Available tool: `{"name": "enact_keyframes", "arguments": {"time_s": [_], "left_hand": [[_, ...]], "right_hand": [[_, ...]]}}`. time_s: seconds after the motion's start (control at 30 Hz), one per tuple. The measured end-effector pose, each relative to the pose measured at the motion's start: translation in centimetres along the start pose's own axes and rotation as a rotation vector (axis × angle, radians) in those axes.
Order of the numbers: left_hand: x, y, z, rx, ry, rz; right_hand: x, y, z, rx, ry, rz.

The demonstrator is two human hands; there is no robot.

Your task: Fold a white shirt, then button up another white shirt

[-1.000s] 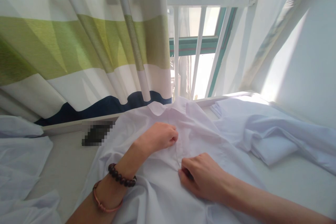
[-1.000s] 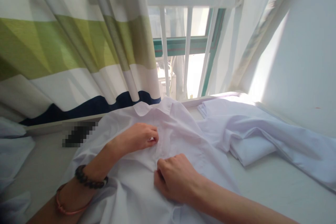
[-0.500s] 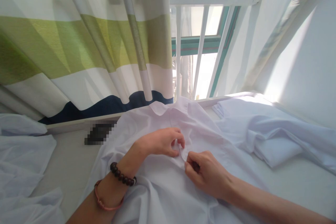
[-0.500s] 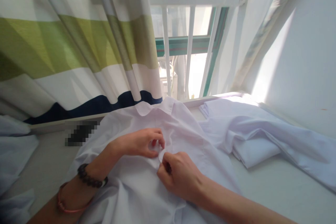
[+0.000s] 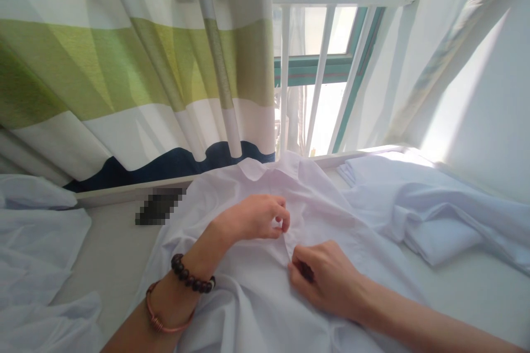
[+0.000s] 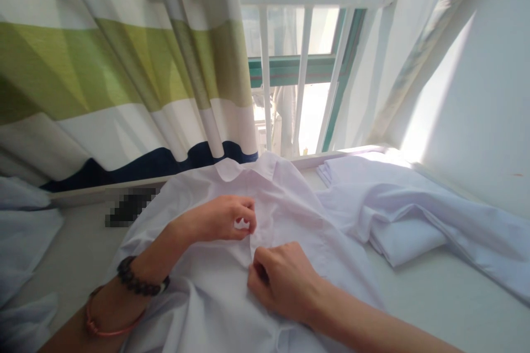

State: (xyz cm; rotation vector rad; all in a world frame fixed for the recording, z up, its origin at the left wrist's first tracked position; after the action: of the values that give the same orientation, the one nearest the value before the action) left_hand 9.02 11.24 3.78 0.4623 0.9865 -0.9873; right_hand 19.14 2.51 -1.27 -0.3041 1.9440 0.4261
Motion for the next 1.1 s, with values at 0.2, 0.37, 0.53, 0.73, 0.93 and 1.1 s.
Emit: {"name": "enact_keyframes", "arguments": {"time_s": [0.2,0.37,0.53,0.73,0.93,1.1], "left_hand": [[0.6,-0.1,-0.5,-0.045,-0.038,-0.045],[0.3,-0.2,-0.6,-0.038,-0.038,0.029],[0.4,0.1,-0.7,-0.049,0.041,0.064],[2.0,0.5,-1.4,-0.068,0.071,-0.033],[3.4,0.7,-3.2,-0.098,0.077,-0.004],[3.9,0.2,-4.1,-0.116,0.138,0.095]], "right_hand": [[0.1,0.0,-0.2,-0.011,-0.126,-0.043],[-0.2,0.0,-0.1,0.018,-0.135,-0.074],[-0.6,0.1,-0.2,0.066,-0.121,-0.08],[-0.2,-0.1,-0.2,0.068,-0.194,-0.108],[0.1,-0.1,-0.1,0.031,-0.292,-0.148],[-0.9,-0.2,-0.1,0.023,-0.332,-0.172]]}}
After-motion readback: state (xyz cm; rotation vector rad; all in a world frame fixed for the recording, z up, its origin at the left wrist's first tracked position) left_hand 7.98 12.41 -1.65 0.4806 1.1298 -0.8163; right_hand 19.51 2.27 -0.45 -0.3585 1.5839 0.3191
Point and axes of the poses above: each hand's wrist, its own y-axis towards the middle knuckle, its own x-axis out of the palm, z = x × y, the point moved 5 cm from there along y, towards the middle knuckle, and after that the axes turned 11 degrees about -y, right-handed, at the moved point
